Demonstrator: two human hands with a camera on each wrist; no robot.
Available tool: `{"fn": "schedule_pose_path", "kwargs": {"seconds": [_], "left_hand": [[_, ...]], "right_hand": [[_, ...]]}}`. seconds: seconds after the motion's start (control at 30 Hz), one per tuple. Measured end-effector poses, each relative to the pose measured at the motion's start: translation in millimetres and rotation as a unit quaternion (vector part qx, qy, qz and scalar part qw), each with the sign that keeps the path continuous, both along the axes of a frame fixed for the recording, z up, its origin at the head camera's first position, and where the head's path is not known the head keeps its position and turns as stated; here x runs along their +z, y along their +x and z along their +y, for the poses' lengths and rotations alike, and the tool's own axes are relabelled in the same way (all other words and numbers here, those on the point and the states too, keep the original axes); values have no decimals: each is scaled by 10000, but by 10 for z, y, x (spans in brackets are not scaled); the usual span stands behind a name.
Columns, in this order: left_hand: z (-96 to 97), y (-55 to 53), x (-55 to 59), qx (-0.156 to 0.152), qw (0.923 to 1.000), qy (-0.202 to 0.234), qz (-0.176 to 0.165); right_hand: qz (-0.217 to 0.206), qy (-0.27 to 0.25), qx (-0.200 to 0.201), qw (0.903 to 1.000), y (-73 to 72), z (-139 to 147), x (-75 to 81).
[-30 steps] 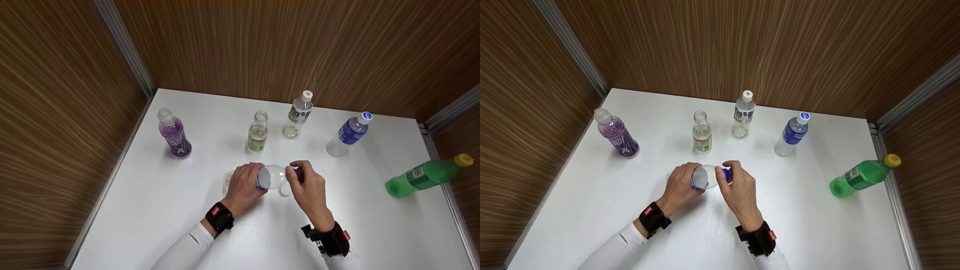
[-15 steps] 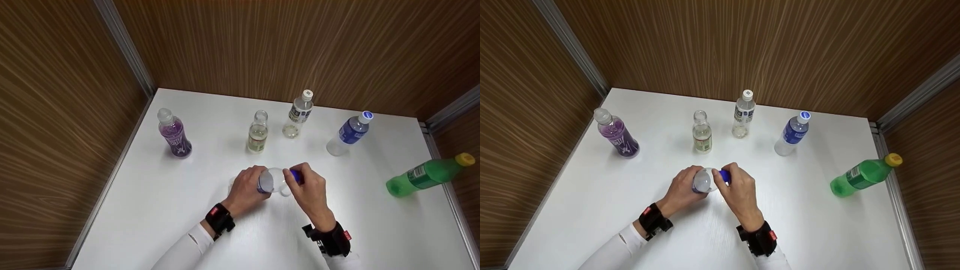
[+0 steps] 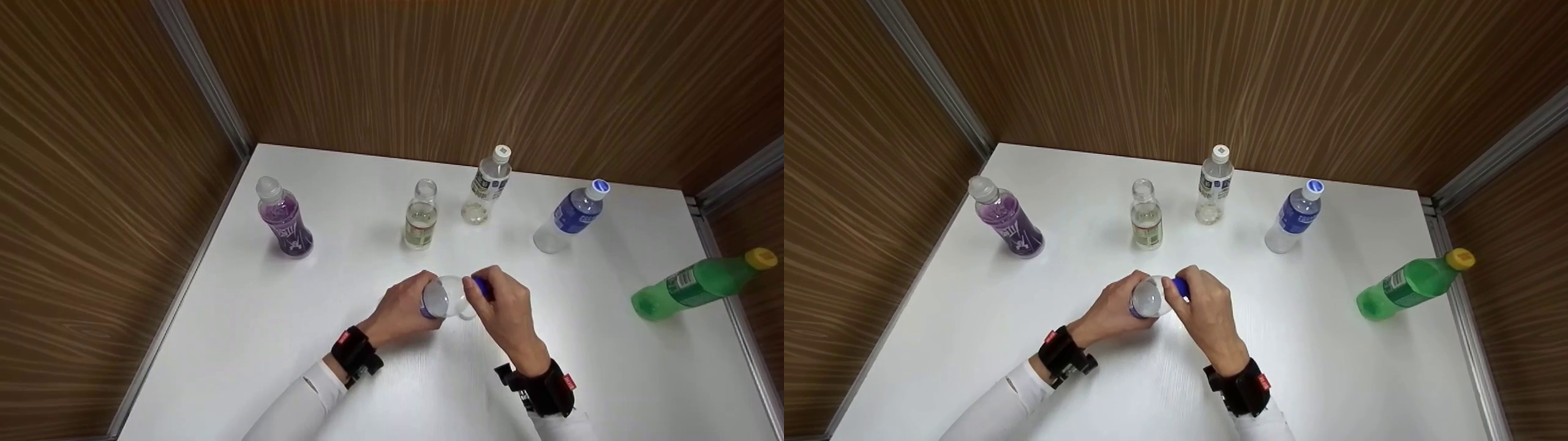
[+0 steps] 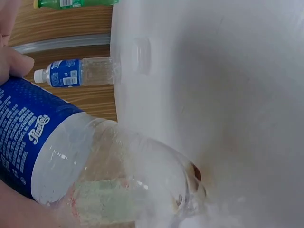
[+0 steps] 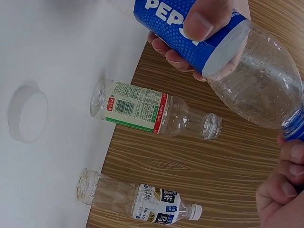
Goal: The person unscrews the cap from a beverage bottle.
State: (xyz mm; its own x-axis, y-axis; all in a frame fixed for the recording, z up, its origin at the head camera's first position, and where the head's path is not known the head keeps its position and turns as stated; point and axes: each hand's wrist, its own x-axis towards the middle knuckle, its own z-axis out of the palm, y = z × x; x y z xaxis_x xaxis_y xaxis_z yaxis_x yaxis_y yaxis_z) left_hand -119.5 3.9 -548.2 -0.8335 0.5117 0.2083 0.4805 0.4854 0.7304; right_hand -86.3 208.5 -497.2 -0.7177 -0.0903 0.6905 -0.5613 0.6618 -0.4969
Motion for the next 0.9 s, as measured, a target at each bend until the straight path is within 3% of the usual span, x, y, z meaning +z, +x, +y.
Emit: {"fn": "schedule_pose_path", "kwargs": {"seconds": [0.37, 0.6, 0.9], "left_hand": [[-2, -16, 8, -299, 9979, 26, -566], [-35, -42, 18, -677, 9914, 191, -1102], [-65, -65, 10, -904, 9876, 318, -1241]], "right_hand": [[84, 48, 138, 9999, -10, 35, 6], [114, 138, 337, 9993, -7, 44, 18], [60, 285, 636, 9975, 0, 69, 34]]}}
